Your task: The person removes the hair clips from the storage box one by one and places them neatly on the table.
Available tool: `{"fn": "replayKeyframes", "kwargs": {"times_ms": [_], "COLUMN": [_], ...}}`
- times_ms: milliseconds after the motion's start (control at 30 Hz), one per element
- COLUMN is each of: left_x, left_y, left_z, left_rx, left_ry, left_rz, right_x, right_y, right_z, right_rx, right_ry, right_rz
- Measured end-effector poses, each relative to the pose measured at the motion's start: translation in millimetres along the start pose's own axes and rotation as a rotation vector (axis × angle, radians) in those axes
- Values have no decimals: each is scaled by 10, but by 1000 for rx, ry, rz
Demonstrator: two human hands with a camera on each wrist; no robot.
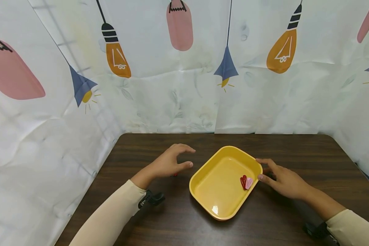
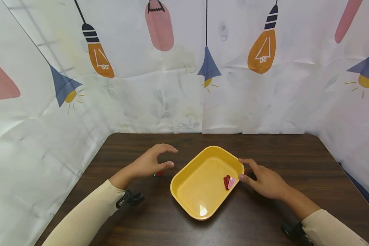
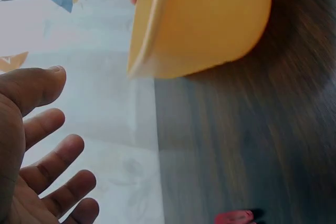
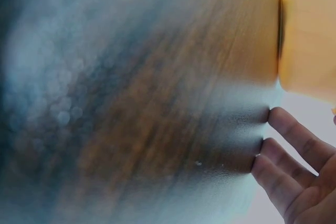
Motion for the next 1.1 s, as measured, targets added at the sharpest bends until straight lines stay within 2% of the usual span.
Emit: {"fn": "replayKeyframes", "kwargs": {"times_ms": [300, 667, 1100], "left_x": [46, 158, 296], "left_y": [187, 441, 685], "left_z": [181, 354, 492], "left_rx": [49, 117, 147], "left_ry": [-14, 28, 16], "left_rz": [-25, -77, -104], "right_x": [-8, 4, -15], "right_y": [-12, 6, 3], "right_z": [2, 11, -12], "right_rx": [-2, 1, 5], "right_ry": [4, -3, 5], "right_rz": [-4, -9, -15]}}
Point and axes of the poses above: each hand's wrist, its own y-axis towards the middle knuckle, its own x-axis out of the palm, z = x × y, the point moved 4 cm from there along y, towards the middle knuckle, and after that the axes turned 11 degrees about x, right-handed, at the moved point
